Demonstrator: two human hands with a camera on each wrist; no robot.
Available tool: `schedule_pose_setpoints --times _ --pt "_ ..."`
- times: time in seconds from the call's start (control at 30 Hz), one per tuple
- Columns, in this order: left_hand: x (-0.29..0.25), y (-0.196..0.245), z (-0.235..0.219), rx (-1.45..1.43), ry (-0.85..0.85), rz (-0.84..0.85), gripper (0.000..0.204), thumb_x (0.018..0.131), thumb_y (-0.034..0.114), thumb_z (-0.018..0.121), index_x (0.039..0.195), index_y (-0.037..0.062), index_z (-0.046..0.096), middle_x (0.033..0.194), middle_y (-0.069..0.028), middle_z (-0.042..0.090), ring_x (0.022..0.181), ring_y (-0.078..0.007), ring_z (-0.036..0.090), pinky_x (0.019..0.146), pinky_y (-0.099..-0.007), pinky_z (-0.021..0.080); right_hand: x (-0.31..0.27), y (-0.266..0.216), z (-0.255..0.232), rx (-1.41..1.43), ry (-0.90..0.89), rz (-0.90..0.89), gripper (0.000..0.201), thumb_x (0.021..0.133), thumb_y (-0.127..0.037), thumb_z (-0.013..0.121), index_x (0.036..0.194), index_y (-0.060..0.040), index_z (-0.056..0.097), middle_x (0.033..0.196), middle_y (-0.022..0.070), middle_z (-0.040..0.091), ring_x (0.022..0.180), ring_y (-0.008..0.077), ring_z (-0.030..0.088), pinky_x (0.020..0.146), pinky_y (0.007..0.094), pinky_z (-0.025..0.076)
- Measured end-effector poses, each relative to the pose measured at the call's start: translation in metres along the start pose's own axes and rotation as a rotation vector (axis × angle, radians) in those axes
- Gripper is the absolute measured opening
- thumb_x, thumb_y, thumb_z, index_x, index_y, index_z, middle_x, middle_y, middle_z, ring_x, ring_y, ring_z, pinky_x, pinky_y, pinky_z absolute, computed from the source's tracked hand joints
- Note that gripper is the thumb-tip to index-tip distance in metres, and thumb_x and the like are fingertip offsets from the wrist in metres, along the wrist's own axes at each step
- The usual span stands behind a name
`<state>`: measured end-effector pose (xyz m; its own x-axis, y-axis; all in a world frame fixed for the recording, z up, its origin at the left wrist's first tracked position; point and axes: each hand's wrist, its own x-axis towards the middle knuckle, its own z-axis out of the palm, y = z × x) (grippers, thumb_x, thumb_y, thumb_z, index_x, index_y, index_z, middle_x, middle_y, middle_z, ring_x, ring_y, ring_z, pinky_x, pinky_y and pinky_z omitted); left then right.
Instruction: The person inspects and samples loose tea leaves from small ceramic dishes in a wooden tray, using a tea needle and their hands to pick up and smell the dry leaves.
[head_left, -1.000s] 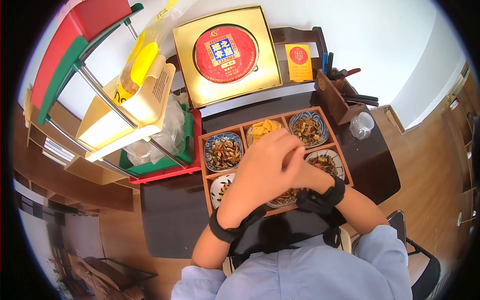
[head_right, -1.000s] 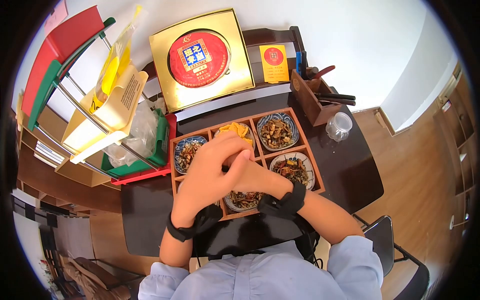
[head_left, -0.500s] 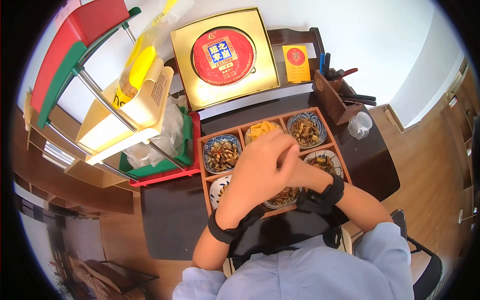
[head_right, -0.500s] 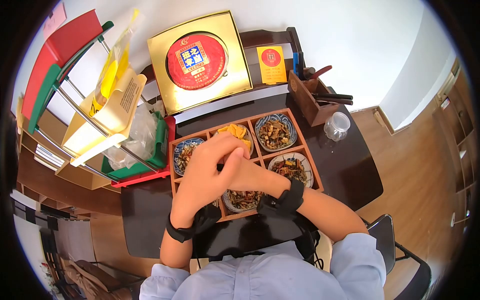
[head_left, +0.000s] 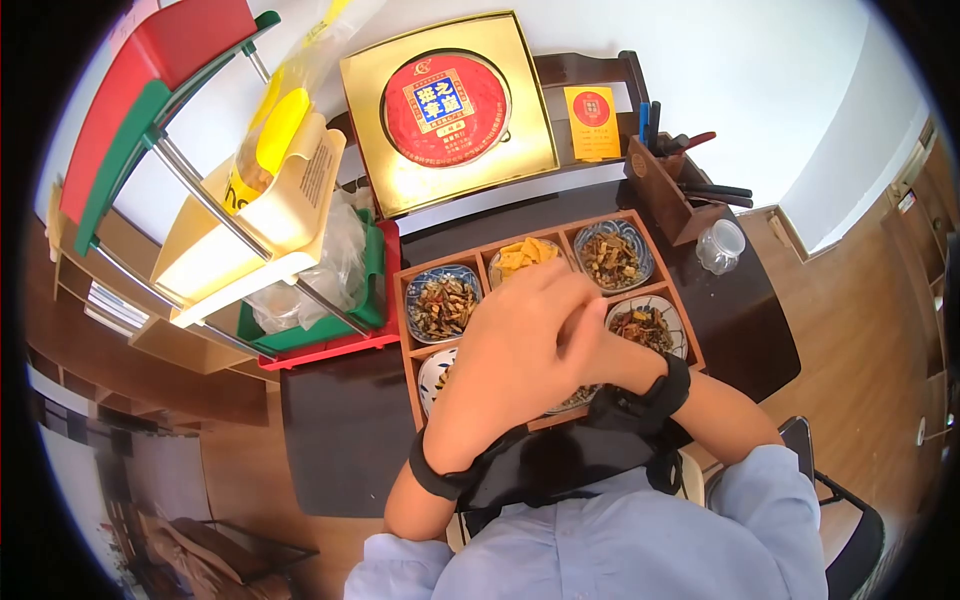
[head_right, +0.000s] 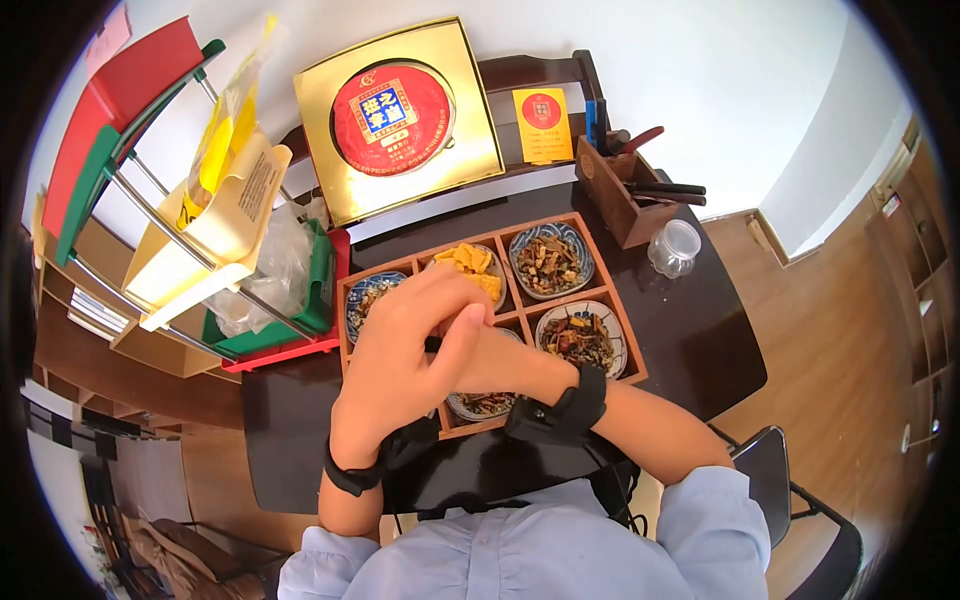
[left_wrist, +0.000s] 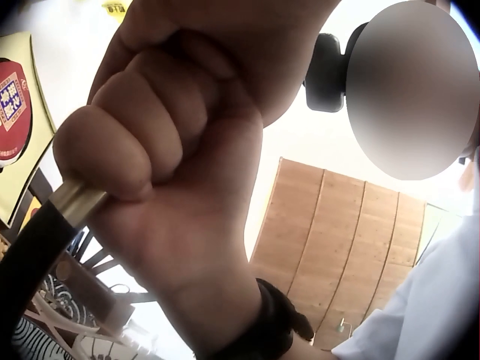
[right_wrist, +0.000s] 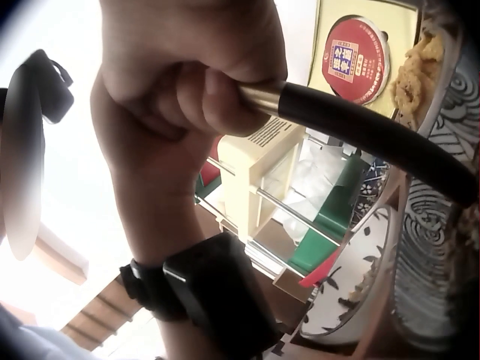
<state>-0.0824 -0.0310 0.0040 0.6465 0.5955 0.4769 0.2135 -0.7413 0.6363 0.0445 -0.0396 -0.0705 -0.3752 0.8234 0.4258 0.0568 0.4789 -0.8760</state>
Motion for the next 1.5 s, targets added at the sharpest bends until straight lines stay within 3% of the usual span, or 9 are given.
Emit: schedule_pose_setpoints --times 0.53,0.87,0.97,1.07,1.2,1.3,1.33,1.4,1.5 --pt "-0.004 -0.005 0.006 -0.05 0.012 0.014 0.009 0.082 0.006 0.052 0.08 -0.0004 0.058 0.077 -0.0131 0.056 0.073 -0.0285 0.055 0.066 -0.0329 0.044 -0.001 0.008 0.013 -0.129 0.093 -0.263 0.03 0.078 -0.005 0.062 0.106 0.002 0.053 0.101 0.0111 0.058 0.096 0.0174 0.056 0.078 0.0311 0.046" --pt "-0.005 -0.009 0.011 -0.064 -0.032 -0.035 0.008 0.082 0.006 0.052 0.082 -0.0004 0.057 0.078 -0.0123 0.055 0.071 -0.0275 0.055 0.064 -0.0322 0.043 -0.013 -0.003 0.009 0.197 0.058 -0.05 0.024 0.077 -0.003 0.061 0.099 0.0031 0.055 0.095 0.0127 0.06 0.091 0.0179 0.058 0.076 0.0298 0.046" --pt "-0.004 0.001 0.005 -0.077 0.007 0.081 0.008 0.082 0.006 0.052 0.083 -0.0007 0.057 0.078 -0.012 0.055 0.07 -0.0269 0.055 0.062 -0.0317 0.042 -0.019 -0.014 0.011 0.091 0.079 -0.068 0.025 0.077 -0.004 0.061 0.1 0.0031 0.055 0.095 0.0126 0.06 0.091 0.0182 0.058 0.076 0.0298 0.047" --pt "-0.008 0.018 -0.002 -0.098 -0.063 0.052 0.008 0.082 0.006 0.052 0.083 -0.0006 0.057 0.078 -0.0118 0.055 0.069 -0.0267 0.054 0.062 -0.0317 0.042 -0.021 -0.019 0.011 -0.014 0.091 -0.085 0.025 0.076 -0.004 0.061 0.1 0.003 0.056 0.095 0.0126 0.06 0.092 0.0184 0.058 0.076 0.0299 0.047" --pt "-0.007 -0.003 0.016 -0.101 -0.104 0.016 0.008 0.082 0.006 0.052 0.081 -0.0004 0.057 0.077 -0.0116 0.055 0.067 -0.0264 0.054 0.061 -0.0322 0.042 -0.024 -0.022 0.011 -0.123 0.112 -0.095 0.025 0.076 -0.005 0.061 0.1 0.003 0.056 0.095 0.0125 0.06 0.092 0.0187 0.058 0.076 0.0299 0.047" --pt "-0.003 0.0 0.015 -0.101 -0.02 0.055 0.009 0.083 0.006 0.051 0.081 -0.0005 0.057 0.076 -0.0118 0.054 0.067 -0.0264 0.053 0.061 -0.0322 0.042 -0.017 -0.022 0.002 -0.003 -0.02 0.05 0.028 0.077 -0.005 0.061 0.103 0.003 0.054 0.099 0.0136 0.059 0.093 0.0196 0.058 0.076 0.031 0.047" --pt "-0.003 0.005 0.011 -0.114 -0.007 0.089 0.009 0.083 0.006 0.052 0.082 -0.0005 0.057 0.076 -0.0118 0.054 0.067 -0.0264 0.053 0.061 -0.0322 0.042 -0.018 -0.029 -0.001 -0.139 -0.078 0.087 0.03 0.078 -0.006 0.061 0.105 0.003 0.053 0.102 0.014 0.058 0.097 0.0198 0.057 0.078 0.0319 0.047" --pt "-0.003 0.008 0.008 -0.124 0.009 0.12 0.009 0.082 0.006 0.052 0.082 -0.0006 0.057 0.076 -0.0118 0.054 0.067 -0.0263 0.054 0.061 -0.0322 0.042 -0.02 -0.036 0.0 -0.13 -0.067 0.034 0.03 0.078 -0.006 0.061 0.105 0.003 0.053 0.102 0.0139 0.058 0.097 0.0199 0.057 0.078 0.0319 0.047" --pt "-0.007 0.003 0.012 -0.165 -0.035 0.051 0.009 0.081 0.01 0.057 0.082 0.0009 0.058 0.078 -0.0143 0.054 0.075 -0.0336 0.055 0.066 -0.039 0.045 -0.027 -0.026 0.011 -0.134 0.016 -0.008 0.03 0.078 -0.006 0.06 0.106 0.0029 0.053 0.102 0.0137 0.058 0.097 0.0202 0.057 0.079 0.0319 0.047"
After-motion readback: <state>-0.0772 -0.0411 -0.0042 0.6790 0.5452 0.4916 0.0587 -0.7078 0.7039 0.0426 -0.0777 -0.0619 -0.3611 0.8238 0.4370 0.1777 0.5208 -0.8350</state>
